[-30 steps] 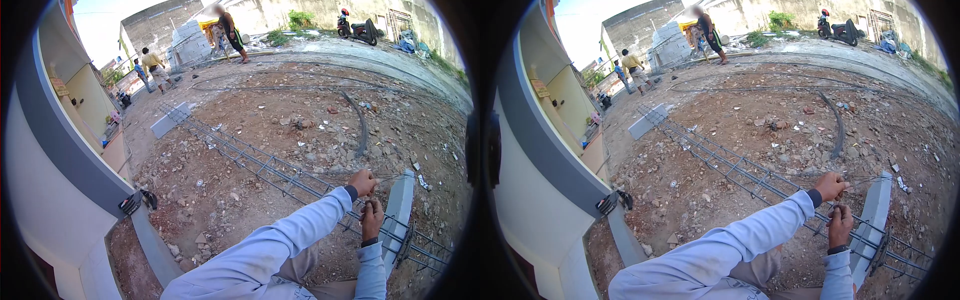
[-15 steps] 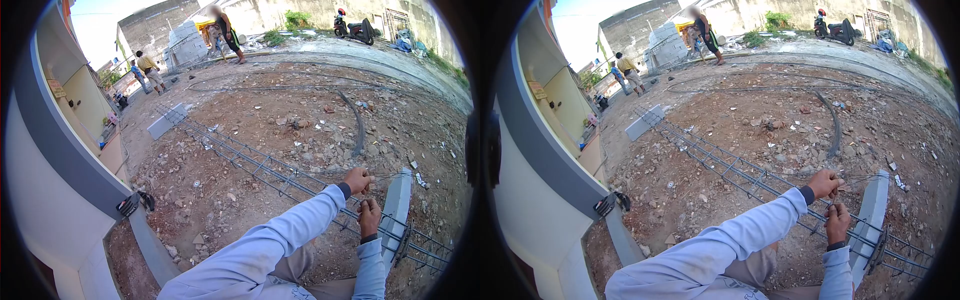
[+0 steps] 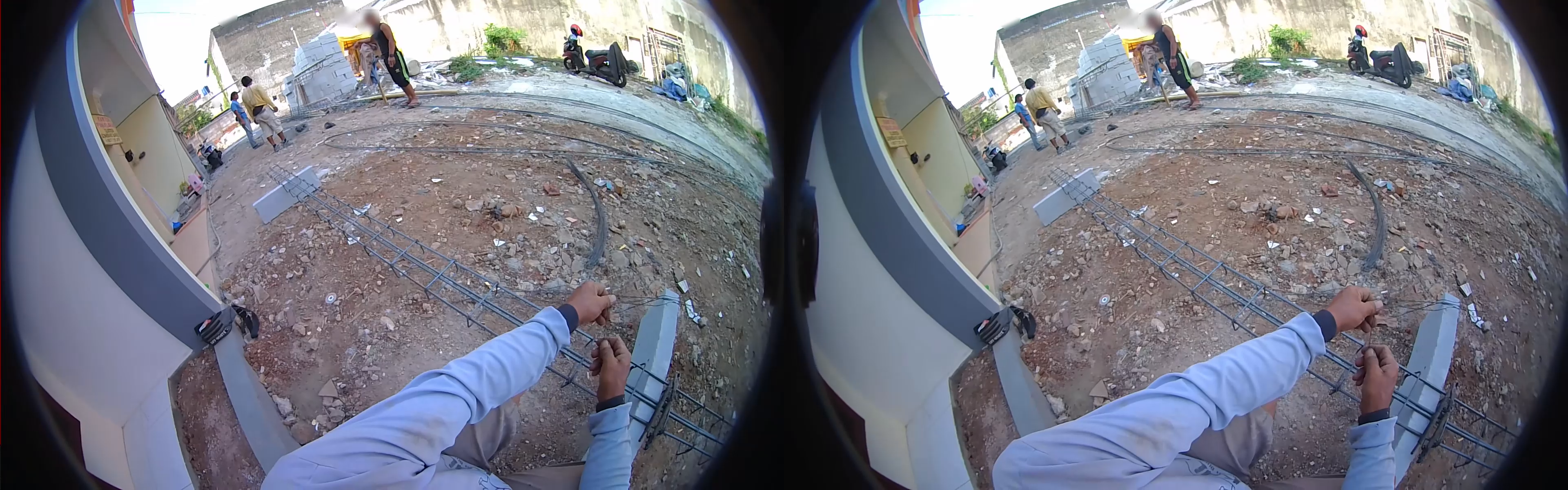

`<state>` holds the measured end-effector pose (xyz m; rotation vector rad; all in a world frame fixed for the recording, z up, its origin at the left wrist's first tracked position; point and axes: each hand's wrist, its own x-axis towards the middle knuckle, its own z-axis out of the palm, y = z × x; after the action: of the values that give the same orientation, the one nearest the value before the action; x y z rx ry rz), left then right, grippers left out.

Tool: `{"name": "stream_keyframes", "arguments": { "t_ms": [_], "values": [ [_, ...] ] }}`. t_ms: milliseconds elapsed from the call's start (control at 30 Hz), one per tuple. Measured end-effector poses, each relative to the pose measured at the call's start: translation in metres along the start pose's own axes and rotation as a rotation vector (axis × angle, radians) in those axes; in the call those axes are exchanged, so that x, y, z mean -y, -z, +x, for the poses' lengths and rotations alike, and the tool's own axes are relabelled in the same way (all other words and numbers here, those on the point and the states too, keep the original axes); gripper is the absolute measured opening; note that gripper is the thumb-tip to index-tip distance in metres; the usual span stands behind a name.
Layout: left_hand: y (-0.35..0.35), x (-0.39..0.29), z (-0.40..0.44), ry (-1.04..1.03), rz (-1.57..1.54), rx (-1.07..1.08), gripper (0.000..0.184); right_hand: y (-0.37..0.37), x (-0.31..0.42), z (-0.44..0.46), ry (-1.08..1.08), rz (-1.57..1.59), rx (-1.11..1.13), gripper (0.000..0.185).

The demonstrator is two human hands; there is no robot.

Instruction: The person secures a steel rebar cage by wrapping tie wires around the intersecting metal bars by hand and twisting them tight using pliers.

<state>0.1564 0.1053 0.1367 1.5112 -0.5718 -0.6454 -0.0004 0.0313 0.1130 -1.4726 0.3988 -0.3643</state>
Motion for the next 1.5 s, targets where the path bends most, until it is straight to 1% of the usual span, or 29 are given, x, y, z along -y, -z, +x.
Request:
{"name": "stream_keyframes", "arguments": {
  "t_ms": [67, 100, 200, 267, 333, 367, 400, 433, 500, 600, 633, 667, 733, 867, 933, 1000, 1033, 1067, 1133, 1167, 1233, 1267, 1300, 1333, 1400, 1433, 1500],
  "values": [
    [0.0, 0.005, 0.005, 0.01, -0.049, 0.031, 0.022, 0.004, 0.0, 0.001, -0.003, 0.049, 0.03, 0.013],
    [0.0, 0.0, 0.002, 0.028, 0.02, 0.02, 0.021, 0.004, 0.002, 0.001, -0.017, 0.036, 0.046, 0.013],
    [0.001, -0.001, 0.002, 0.06, -0.066, 0.102, 0.02, 0.013, 0.003, 0.002, -0.09, -0.027, -0.004, 0.014],
    [0.003, -0.004, 0.004, 0.17, 0.027, 0.108, 0.022, 0.017, 0.004, 0.003, -0.118, -0.028, -0.014, 0.013],
    [0.003, -0.007, 0.005, 0.251, 0.007, 0.135, 0.024, 0.023, 0.003, 0.004, -0.091, -0.09, -0.037, 0.013],
    [0.004, -0.002, 0.01, 0.234, -0.027, 0.191, 0.026, 0.025, 0.004, 0.005, -0.111, -0.166, -0.073, 0.015],
    [0.003, -0.001, 0.012, 0.254, -0.052, 0.18, 0.028, 0.03, 0.003, 0.007, -0.126, -0.239, -0.092, 0.016],
    [0.002, 0.0, 0.013, 0.236, -0.004, 0.151, 0.031, 0.038, -0.006, 0.011, -0.06, -0.395, -0.137, 0.016],
    [0.016, 0.024, 0.034, 0.128, 0.358, 0.104, 0.035, 0.052, -0.027, 0.019, 0.083, -0.708, -0.187, 0.018],
    [0.038, 0.046, 0.049, 0.144, 0.606, 0.056, 0.035, 0.062, -0.028, 0.015, -0.07, -1.008, -0.116, 0.022],
    [0.043, 0.052, 0.052, 0.146, 0.712, 0.069, 0.036, 0.064, -0.033, 0.015, -0.086, -1.082, -0.076, 0.024],
    [0.046, 0.06, 0.054, 0.121, 0.808, 0.071, 0.037, 0.063, -0.035, 0.015, -0.133, -1.091, -0.079, 0.024],
    [0.037, 0.046, 0.043, 0.072, 0.997, 0.071, 0.038, 0.059, -0.036, 0.018, -0.222, -1.11, -0.081, 0.025],
    [0.019, 0.051, 0.044, 0.065, 1.019, 0.205, 0.04, 0.053, -0.074, 0.038, -0.319, -1.097, -0.127, 0.026],
    [0.007, 0.047, 0.043, 0.059, 1.03, 0.258, 0.039, 0.045, -0.08, 0.044, -0.345, -1.076, -0.145, 0.027],
    [-0.006, 0.058, 0.049, 0.105, 1.122, 0.262, 0.037, 0.04, -0.085, 0.05, -0.309, -1.042, -0.144, 0.026],
    [-0.015, 0.06, 0.048, 0.103, 1.116, 0.266, 0.036, 0.04, -0.089, 0.053, -0.289, -1.028, -0.135, 0.026],
    [-0.025, 0.061, 0.045, 0.103, 1.112, 0.271, 0.036, 0.039, -0.094, 0.058, -0.32, -0.966, -0.145, 0.026],
    [-0.042, 0.059, 0.045, 0.086, 1.111, 0.362, 0.036, 0.043, -0.114, 0.066, -0.388, -0.834, -0.172, 0.026],
    [-0.047, 0.057, 0.046, 0.068, 1.094, 0.395, 0.036, 0.045, -0.129, 0.069, -0.16, -1.014, -0.162, 0.02],
    [-0.055, 0.047, 0.043, 0.032, 1.049, 0.473, 0.037, 0.043, -0.122, 0.064, -0.284, -0.92, -0.193, 0.023],
    [-0.054, 0.043, 0.042, 0.015, 1.002, 0.472, 0.037, 0.043, -0.113, 0.059, -0.347, -0.875, -0.209, 0.025],
    [-0.05, 0.04, 0.043, -0.004, 0.958, 0.469, 0.037, 0.041, -0.1, 0.05, -0.275, -0.978, -0.289, 0.023],
    [-0.045, 0.036, 0.044, -0.02, 0.917, 0.463, 0.038, 0.043, -0.088, 0.044, -0.29, -1.052, -0.253, 0.023],
    [-0.027, 0.023, 0.045, -0.069, 0.86, 0.381, 0.038, 0.049, -0.068, 0.034, -0.315, -1.187, -0.164, 0.021],
    [-0.014, 0.018, 0.048, -0.095, 0.835, 0.337, 0.038, 0.048, -0.052, 0.027, -0.294, -1.21, -0.127, 0.02],
    [0.018, 0.016, 0.053, -0.04, 0.753, 0.202, 0.038, 0.047, -0.025, 0.014, -0.259, -1.263, -0.057, 0.019]
  ]
}}
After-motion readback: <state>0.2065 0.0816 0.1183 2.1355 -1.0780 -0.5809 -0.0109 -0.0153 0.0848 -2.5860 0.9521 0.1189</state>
